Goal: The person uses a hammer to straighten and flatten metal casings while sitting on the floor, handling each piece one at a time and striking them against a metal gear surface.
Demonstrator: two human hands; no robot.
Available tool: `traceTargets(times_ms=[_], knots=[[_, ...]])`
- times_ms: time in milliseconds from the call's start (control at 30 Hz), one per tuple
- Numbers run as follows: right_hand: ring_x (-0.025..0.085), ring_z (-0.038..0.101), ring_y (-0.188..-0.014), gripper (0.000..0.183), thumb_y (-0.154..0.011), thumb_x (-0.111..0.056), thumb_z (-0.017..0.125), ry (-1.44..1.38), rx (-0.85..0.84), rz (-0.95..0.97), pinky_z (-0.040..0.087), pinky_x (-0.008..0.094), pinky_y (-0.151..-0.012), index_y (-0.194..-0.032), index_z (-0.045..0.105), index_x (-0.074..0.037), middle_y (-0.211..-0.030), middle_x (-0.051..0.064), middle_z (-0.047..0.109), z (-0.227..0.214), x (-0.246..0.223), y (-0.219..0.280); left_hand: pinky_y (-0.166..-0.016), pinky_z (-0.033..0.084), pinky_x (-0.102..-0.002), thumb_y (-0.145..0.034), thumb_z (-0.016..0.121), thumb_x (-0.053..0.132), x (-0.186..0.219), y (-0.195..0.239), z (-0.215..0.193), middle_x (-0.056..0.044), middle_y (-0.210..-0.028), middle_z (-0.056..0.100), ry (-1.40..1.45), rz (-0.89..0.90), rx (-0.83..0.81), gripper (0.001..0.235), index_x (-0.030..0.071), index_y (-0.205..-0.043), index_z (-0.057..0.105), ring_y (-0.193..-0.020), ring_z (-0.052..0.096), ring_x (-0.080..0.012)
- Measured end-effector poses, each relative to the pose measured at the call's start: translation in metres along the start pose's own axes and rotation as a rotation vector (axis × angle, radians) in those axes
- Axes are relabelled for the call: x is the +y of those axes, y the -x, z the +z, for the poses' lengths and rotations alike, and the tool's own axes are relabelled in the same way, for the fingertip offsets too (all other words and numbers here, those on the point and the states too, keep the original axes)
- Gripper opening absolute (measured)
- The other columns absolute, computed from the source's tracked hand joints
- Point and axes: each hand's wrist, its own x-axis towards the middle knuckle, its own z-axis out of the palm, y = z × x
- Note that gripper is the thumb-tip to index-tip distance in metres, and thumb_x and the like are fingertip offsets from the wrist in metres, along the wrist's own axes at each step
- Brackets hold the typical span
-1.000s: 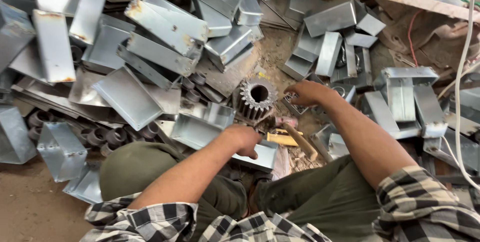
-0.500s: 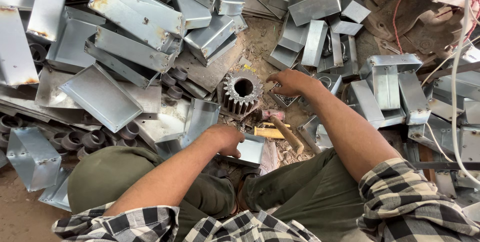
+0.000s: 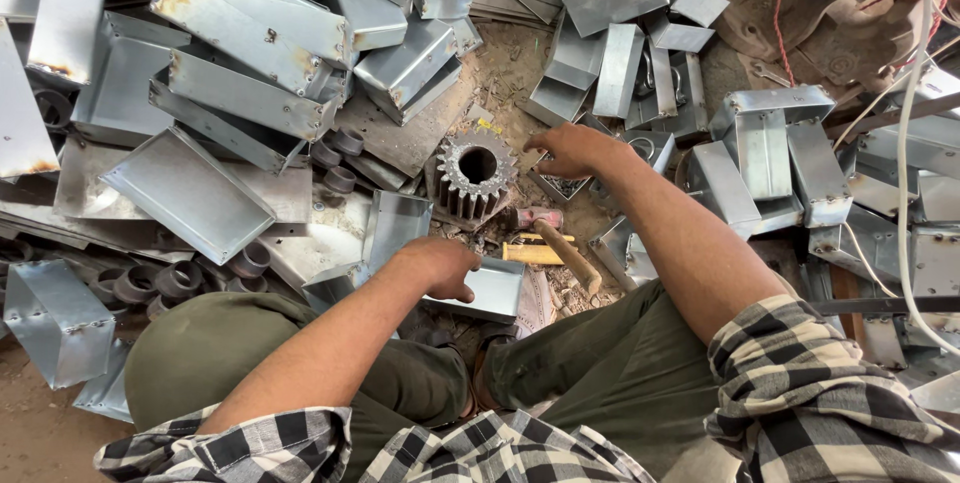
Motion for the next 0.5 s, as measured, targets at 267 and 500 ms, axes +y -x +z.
traceTargets(times_ms=[267, 500], knots=[[0.033, 0.063, -0.124, 0.056, -0.091, -0.037, 0.067, 0.014, -0.017, 0.035, 0.048, 0.046, -0.109, -0.145, 0.057, -0.024, -0.134, 0.012, 0.067, -0.0045, -0.0032, 0.0031, -0.109, 0.047, -0.045, -0.090, 0.074, 0.048, 0.0010, 0.0017, -0.0012, -0.005, -0.144, 0.059, -0.008, -0.012, 0.004, 0.063, 0.024, -0.145, 0.056, -0.133, 0.056, -0.0290], [0.031, 0.062, -0.126, 0.056, -0.091, -0.037, 0.066, -0.008, -0.010, 0.029, 0.046, 0.045, -0.110, -0.144, 0.057, -0.023, -0.137, 0.009, 0.065, -0.0012, 0.0008, -0.0015, -0.109, 0.048, -0.045, -0.090, 0.074, 0.048, 0.0034, 0.0043, -0.0047, -0.004, -0.146, 0.058, -0.013, -0.013, 0.008, 0.063, 0.025, -0.145, 0.056, -0.134, 0.057, -0.0286]])
